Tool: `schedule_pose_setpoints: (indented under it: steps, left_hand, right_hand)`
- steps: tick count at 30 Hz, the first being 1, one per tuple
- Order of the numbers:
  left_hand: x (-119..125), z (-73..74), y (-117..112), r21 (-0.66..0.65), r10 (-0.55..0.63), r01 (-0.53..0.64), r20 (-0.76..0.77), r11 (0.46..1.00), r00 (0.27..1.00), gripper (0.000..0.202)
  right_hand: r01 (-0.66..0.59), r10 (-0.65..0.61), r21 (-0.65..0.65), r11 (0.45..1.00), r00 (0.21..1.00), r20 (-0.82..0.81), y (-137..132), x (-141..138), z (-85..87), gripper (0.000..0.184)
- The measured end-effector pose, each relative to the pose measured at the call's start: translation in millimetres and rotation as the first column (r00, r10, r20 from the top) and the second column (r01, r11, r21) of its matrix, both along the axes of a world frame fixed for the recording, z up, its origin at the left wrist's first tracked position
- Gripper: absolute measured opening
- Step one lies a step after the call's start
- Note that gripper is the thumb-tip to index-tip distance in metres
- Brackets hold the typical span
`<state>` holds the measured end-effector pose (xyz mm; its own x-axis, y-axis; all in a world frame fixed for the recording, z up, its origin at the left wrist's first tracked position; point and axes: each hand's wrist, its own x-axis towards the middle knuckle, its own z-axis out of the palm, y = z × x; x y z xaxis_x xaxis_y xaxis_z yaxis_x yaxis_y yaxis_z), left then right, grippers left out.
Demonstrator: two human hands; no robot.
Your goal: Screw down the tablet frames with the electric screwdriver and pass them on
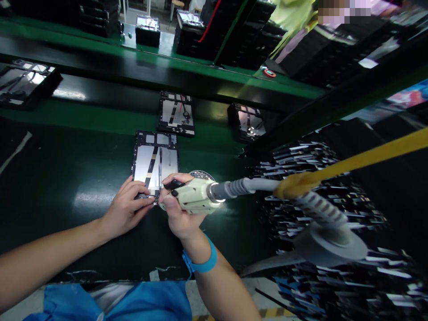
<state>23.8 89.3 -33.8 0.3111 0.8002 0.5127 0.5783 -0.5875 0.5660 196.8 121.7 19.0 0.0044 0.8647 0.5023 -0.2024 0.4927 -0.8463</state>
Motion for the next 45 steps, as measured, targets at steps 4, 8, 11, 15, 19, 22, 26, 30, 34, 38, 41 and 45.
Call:
schedule_pose_setpoints:
  steps: [4,8,11,15,19,22,26,30,34,38,41,45]
  left_hand:
    - [-0.3,-2.0,-0.2,0.004,0.001,-0.001,0.002,1.000,1.000,0.013]
    - [-0.4,-2.3,-0.1,0.004,-0.002,0.002,-0.006,1.000,1.000,0.014]
    - [-0.2,-1.5,0.0,-0.002,-0.002,0.002,-0.009,1.000,1.000,0.014]
    - [0.2,-0.2,0.4,-0.007,0.002,-0.002,-0.001,1.000,1.000,0.013]
    - [0.9,2.1,-1.8,-0.002,-0.003,0.003,-0.007,1.000,1.000,0.013]
    - [-0.3,1.7,-4.5,-0.014,0.017,-0.017,-0.045,1.000,0.999,0.015]
    - [-4.5,-3.9,-2.8,-0.016,0.005,-0.005,-0.041,1.000,0.999,0.018]
    - [-6.2,-6.7,0.5,-0.023,-0.023,0.022,-0.038,0.999,0.999,0.019]
    - [-5.6,-6.1,1.7,-0.027,-0.010,0.009,-0.032,1.000,0.999,0.017]
    - [-5.6,-5.8,1.4,-0.015,-0.007,0.007,-0.026,1.000,1.000,0.016]
    - [-5.8,-5.8,0.9,-0.027,0.001,-0.002,-0.029,1.000,1.000,0.016]
    - [-6.5,-6.6,0.8,-0.026,-0.006,0.005,-0.037,1.000,0.999,0.016]
  right_hand:
    - [-0.011,0.011,-0.014,1.000,1.000,0.009,-0.9,1.8,-1.9,0.031]
    - [-0.028,0.028,-0.003,1.000,1.000,-0.008,-1.1,1.3,-1.9,0.030]
    - [-0.043,0.043,0.013,0.999,0.999,-0.013,-1.3,0.5,-1.2,0.030]
    - [-0.069,0.069,0.006,0.998,0.998,-0.016,-1.1,1.2,-3.1,0.030]
    - [-0.028,0.028,0.005,1.000,0.999,0.025,-3.3,-0.2,-8.3,0.030]
    - [0.022,-0.021,-0.011,1.000,0.998,0.059,-6.4,-4.0,-8.8,0.031]
    - [0.065,-0.065,0.007,0.998,0.996,0.061,-3.8,2.9,1.1,0.032]
    - [0.300,-0.298,0.083,0.950,0.954,-0.035,10.7,35.9,13.2,0.024]
    - [0.499,-0.501,0.046,0.866,0.864,0.048,29.4,66.4,6.4,0.020]
    - [0.529,-0.529,0.033,0.848,0.844,0.087,37.6,73.6,-7.8,0.021]
    - [0.534,-0.534,0.029,0.845,0.840,0.093,39.0,72.0,-12.1,0.021]
    - [0.529,-0.531,0.047,0.847,0.840,0.108,41.4,71.6,-12.6,0.019]
